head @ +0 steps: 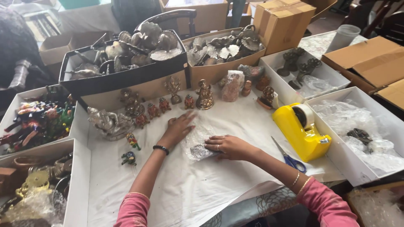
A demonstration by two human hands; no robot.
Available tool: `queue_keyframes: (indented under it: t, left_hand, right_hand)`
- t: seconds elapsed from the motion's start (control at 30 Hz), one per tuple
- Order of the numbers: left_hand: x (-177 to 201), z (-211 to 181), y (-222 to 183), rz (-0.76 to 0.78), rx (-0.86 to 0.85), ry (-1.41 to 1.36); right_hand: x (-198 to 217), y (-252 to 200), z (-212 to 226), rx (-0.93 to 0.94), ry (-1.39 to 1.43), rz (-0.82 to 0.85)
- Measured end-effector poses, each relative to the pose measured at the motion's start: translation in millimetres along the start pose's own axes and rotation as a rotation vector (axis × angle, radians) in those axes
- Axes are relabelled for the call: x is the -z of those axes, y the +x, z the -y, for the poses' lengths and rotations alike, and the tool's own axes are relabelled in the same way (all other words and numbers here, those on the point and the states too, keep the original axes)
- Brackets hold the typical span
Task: The person wraps small decorative statues in bubble wrap and secures them with clear packing tape. They handle several different figurines, including a seated deity and a rectangular plaque, wrapping each one individually on a white cloth-covered table.
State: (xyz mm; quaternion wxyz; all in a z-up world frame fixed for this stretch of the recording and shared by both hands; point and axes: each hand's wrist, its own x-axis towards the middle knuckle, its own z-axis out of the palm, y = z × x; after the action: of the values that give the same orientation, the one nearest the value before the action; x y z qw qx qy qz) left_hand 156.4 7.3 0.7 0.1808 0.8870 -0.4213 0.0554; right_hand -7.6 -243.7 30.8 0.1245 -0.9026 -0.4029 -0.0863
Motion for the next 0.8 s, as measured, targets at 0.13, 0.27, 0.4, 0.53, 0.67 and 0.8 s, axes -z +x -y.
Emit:
queue_keyframes:
  t: [0.13, 0.27, 0.4, 0.53, 0.67, 0.8]
  left_hand:
    - [-1, 9, 9, -0.088, 0.055, -0.088]
    - [-17, 38, 19, -0.146, 0.128, -0.327]
    - [-23, 51, 31, -0.140, 0.226, -0.516]
    - [-12, 40, 25, -0.196, 0.128, -0.444]
    - [-7, 29, 20, -0.273, 0.067, -0.381]
    - [-4, 18, 16, -0.276, 0.138, -0.368]
  right_hand:
    - [16, 16, -11, 0.000, -0.001, 0.080]
    - [17, 54, -56, -0.185, 0.294, 0.244]
    - [4, 95, -87, -0.218, 0.356, 0.212]
    - [0, 108, -83, -0.218, 0.282, 0.203]
    - [-22, 96, -87, -0.101, -0.028, 0.030]
    - [-12, 72, -61, 0.001, -0.099, -0.047]
